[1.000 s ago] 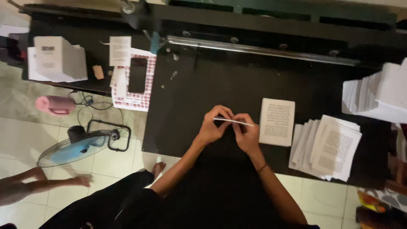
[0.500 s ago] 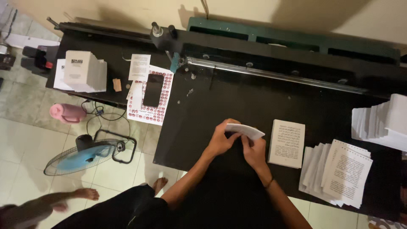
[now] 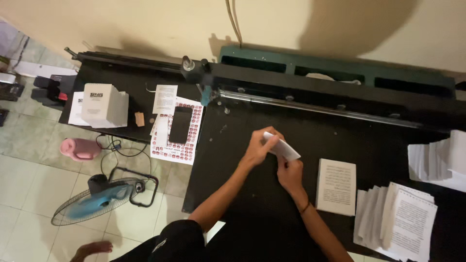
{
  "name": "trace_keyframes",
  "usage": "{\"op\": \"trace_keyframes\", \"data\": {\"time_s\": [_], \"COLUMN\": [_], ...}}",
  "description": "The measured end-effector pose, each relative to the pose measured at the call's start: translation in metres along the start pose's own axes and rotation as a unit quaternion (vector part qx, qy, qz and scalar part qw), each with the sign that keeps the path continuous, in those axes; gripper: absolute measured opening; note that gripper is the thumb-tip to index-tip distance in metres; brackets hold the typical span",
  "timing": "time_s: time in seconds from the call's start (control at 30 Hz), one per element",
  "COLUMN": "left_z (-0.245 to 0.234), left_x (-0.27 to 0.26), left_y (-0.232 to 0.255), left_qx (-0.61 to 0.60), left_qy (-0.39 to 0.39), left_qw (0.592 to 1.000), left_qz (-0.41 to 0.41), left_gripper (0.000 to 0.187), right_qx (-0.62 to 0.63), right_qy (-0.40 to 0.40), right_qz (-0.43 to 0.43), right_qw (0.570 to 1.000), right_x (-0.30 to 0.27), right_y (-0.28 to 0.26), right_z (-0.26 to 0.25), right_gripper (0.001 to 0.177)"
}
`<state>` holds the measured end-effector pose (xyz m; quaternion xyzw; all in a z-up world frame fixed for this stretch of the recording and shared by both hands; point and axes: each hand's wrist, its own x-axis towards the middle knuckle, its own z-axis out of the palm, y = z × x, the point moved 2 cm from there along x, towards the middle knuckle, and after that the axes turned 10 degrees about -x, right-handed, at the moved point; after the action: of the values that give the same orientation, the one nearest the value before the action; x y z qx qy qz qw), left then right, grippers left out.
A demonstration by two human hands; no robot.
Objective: The person picks up small stacks of printed papers from a table and places them into a manual stapling machine. They press down the stapler handle to secure the papers and then move the finished stacks to a pile on the right side of the table.
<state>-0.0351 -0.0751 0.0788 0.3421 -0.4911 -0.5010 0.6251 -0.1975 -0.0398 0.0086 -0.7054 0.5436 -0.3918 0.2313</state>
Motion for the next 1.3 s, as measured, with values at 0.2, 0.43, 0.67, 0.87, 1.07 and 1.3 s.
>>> {"op": "trace_keyframes", "data": {"time_s": [0.2, 0.43, 0.67, 0.87, 1.07, 1.3], "left_z": [0.008, 0.003, 0.0, 0.001, 0.003, -0.004], "left_x": [0.029, 0.019, 0.022, 0.025, 0.029, 0.04], "left_y": [-0.022, -0.049, -0.037, -0.05, -0.052, -0.027], "left_qx": [0.007, 0.046, 0.07, 0.07, 0.068, -0.003], "left_qy": [-0.035, -0.048, -0.018, -0.031, -0.157, -0.129], "left_qw": [0.999, 0.997, 0.994, 0.993, 0.984, 0.99], "left_qz": [0.026, 0.042, 0.085, 0.089, -0.046, 0.056], "left_gripper": [0.032, 0.02, 0.032, 0.033, 0.027, 0.025], "right_qx": [-0.052, -0.167, -0.199, -0.133, -0.162, -0.051], "right_qy": [0.041, 0.011, 0.034, 0.076, 0.08, 0.133], "right_qz": [0.028, 0.11, 0.156, 0.14, 0.158, -0.021], "right_qw": [0.997, 0.98, 0.967, 0.978, 0.971, 0.99], "right_x": [0.002, -0.025, 0.0, -0.013, -0.023, 0.024], "right_y": [0.011, 0.076, 0.009, 0.049, 0.068, 0.028], "right_z": [0.005, 0.021, 0.009, 0.014, 0.014, 0.007], "right_gripper": [0.009, 0.039, 0.031, 0.03, 0.048, 0.007]}}
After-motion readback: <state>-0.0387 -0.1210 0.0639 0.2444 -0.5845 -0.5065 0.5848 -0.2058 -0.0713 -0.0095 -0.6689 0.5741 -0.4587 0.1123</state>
